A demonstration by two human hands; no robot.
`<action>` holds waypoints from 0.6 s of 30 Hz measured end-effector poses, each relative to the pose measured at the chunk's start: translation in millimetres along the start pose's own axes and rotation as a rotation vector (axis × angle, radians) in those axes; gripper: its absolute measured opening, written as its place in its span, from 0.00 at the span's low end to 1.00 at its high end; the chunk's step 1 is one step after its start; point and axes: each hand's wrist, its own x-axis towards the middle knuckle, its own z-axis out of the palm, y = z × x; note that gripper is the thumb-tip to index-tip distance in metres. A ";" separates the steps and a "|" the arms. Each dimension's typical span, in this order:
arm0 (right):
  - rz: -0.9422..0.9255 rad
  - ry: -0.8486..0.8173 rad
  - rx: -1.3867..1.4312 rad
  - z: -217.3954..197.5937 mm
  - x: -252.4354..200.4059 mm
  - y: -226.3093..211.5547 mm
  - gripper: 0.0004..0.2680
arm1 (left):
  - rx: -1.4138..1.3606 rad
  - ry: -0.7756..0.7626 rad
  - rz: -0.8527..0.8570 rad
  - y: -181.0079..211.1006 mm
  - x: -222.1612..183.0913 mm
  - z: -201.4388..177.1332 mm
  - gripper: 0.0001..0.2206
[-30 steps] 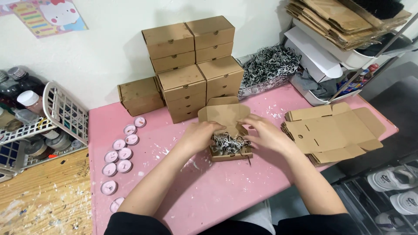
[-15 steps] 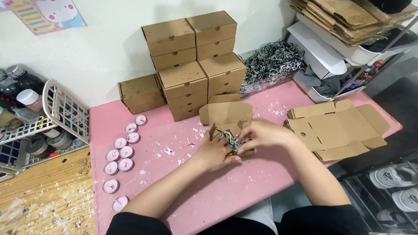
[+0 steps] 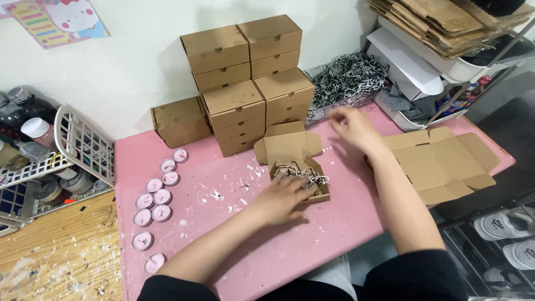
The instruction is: The person assembles small cardboard boxes and fills them with paper shred and tea light candles.
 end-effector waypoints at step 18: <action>0.286 -0.140 -0.266 86.3 213.2 70.8 0.16 | -0.095 -0.265 -0.157 -13.7 -9.1 9.5 0.13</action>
